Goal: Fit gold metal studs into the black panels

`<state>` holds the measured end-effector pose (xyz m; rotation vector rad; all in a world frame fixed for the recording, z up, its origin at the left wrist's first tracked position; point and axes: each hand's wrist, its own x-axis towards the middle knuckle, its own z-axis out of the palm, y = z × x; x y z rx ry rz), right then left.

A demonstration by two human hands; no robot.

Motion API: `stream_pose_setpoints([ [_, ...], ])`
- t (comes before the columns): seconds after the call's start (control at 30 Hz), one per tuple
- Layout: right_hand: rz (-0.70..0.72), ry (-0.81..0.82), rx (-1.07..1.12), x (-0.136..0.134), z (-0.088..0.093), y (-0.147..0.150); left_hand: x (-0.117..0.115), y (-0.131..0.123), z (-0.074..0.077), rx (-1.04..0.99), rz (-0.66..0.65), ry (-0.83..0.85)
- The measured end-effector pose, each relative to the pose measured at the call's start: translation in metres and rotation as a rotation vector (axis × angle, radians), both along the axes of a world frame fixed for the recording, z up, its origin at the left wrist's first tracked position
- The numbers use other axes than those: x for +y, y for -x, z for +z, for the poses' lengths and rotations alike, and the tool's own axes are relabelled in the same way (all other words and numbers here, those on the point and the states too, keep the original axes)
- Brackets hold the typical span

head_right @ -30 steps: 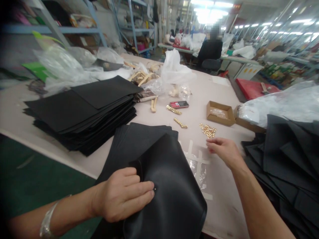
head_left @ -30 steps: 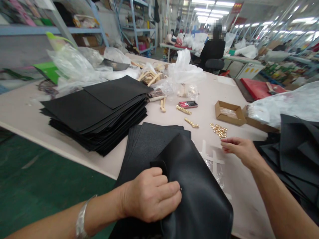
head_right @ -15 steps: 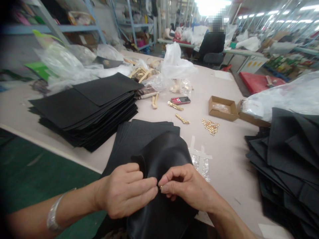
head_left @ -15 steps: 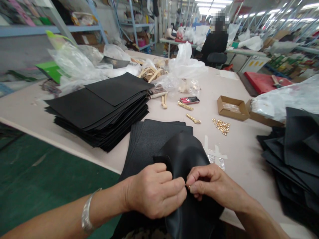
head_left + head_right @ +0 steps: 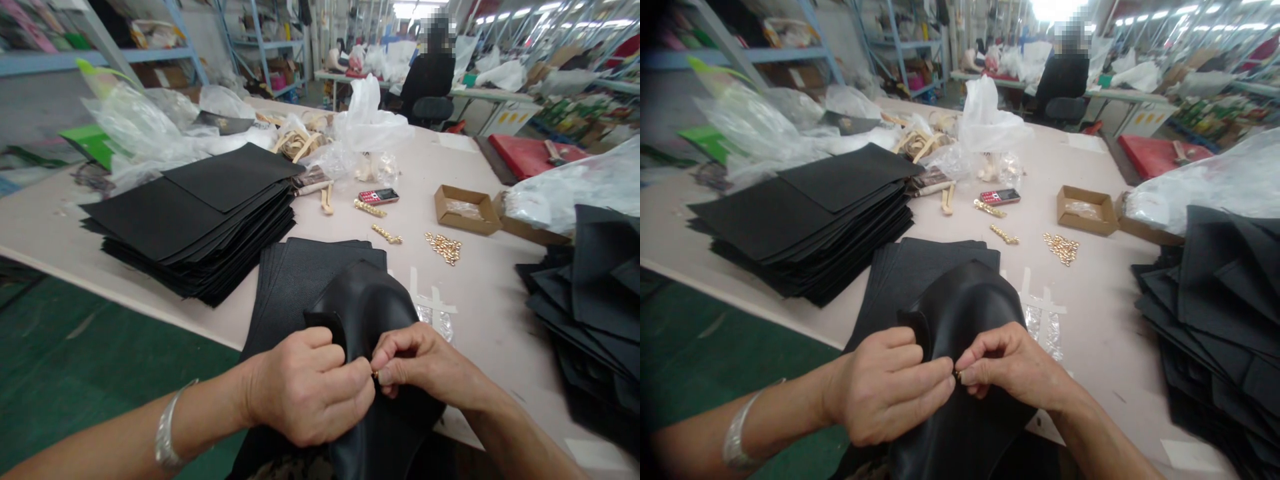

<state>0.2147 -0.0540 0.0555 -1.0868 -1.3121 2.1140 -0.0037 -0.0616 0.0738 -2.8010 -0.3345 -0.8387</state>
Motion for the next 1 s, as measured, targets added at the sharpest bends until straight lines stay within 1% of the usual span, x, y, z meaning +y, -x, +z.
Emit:
stream_pose_setpoints([
  [0.13, -0.007, -0.004, -0.004, 0.001, -0.001, 0.0, 0.002, -0.001, 0.0, 0.008, -0.009, -0.014],
  [0.23, -0.009, 0.035, -0.024, 0.001, 0.001, 0.001, 0.003, -0.002, -0.001, 0.019, -0.019, -0.025],
  [0.37, 0.024, 0.093, -0.04, 0.003, 0.001, 0.002, 0.003, -0.002, -0.001, 0.029, -0.03, -0.027],
  [0.47, 0.048, 0.174, 0.009, 0.005, -0.003, 0.002, 0.003, -0.003, 0.002, 0.023, -0.053, -0.026],
  [0.6, 0.114, 0.311, 0.093, 0.004, -0.011, 0.001, 0.001, -0.006, 0.007, 0.037, -0.103, -0.019],
  [0.73, 0.105, 0.366, 0.168, 0.001, -0.014, -0.002, 0.002, -0.011, 0.011, 0.022, -0.118, 0.0],
  [0.83, 0.086, 0.373, 0.207, 0.001, -0.011, -0.004, 0.004, -0.015, 0.013, -0.007, -0.109, 0.031],
  [0.9, 0.086, 0.345, 0.18, 0.003, -0.009, -0.005, 0.006, -0.018, 0.013, 0.007, -0.113, 0.044],
  [1.0, 0.095, 0.318, 0.138, 0.007, -0.012, -0.008, 0.01, -0.024, 0.011, 0.054, -0.142, 0.047],
])
